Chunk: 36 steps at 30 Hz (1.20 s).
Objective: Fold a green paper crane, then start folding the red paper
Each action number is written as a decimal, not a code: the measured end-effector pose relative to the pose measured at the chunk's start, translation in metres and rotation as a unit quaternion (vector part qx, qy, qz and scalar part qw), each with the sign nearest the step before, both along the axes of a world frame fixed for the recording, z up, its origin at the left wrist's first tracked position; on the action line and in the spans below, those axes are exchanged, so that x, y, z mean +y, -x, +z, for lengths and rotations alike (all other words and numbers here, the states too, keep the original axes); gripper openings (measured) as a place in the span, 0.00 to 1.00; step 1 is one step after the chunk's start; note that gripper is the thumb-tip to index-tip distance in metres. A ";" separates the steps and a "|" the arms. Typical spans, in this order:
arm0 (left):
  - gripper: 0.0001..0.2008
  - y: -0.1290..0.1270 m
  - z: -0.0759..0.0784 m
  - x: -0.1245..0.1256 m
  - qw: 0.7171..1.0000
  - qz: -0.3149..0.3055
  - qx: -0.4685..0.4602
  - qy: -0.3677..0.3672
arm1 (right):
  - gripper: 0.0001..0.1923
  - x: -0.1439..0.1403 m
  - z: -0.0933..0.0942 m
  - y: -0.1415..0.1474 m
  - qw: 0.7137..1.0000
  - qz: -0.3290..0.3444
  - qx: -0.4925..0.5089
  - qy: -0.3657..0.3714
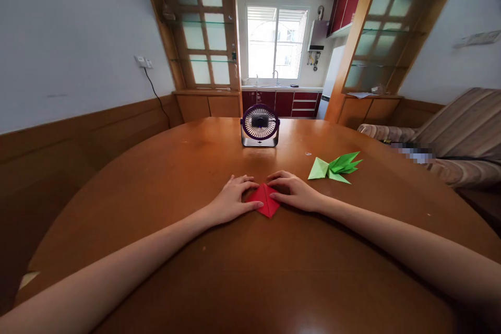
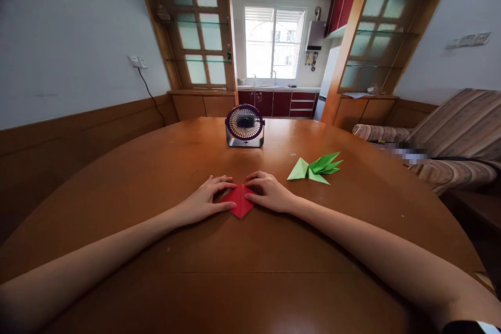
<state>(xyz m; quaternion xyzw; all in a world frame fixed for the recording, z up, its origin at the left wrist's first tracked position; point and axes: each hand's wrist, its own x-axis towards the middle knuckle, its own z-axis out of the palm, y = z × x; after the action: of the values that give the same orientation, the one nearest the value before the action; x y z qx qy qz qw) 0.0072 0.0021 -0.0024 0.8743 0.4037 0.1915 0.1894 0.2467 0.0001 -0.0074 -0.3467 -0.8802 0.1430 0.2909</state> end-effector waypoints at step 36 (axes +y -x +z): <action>0.18 -0.014 0.008 -0.023 0.998 -0.042 -0.011 0.050 | 0.08 0.002 0.000 0.000 0.999 -0.017 0.049 -0.012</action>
<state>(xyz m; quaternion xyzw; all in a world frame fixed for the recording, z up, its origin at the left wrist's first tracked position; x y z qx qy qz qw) 0.0209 -0.0212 0.0057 0.8779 0.3737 0.1722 0.2451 0.2468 0.0020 -0.0071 -0.3504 -0.8606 0.1439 0.3403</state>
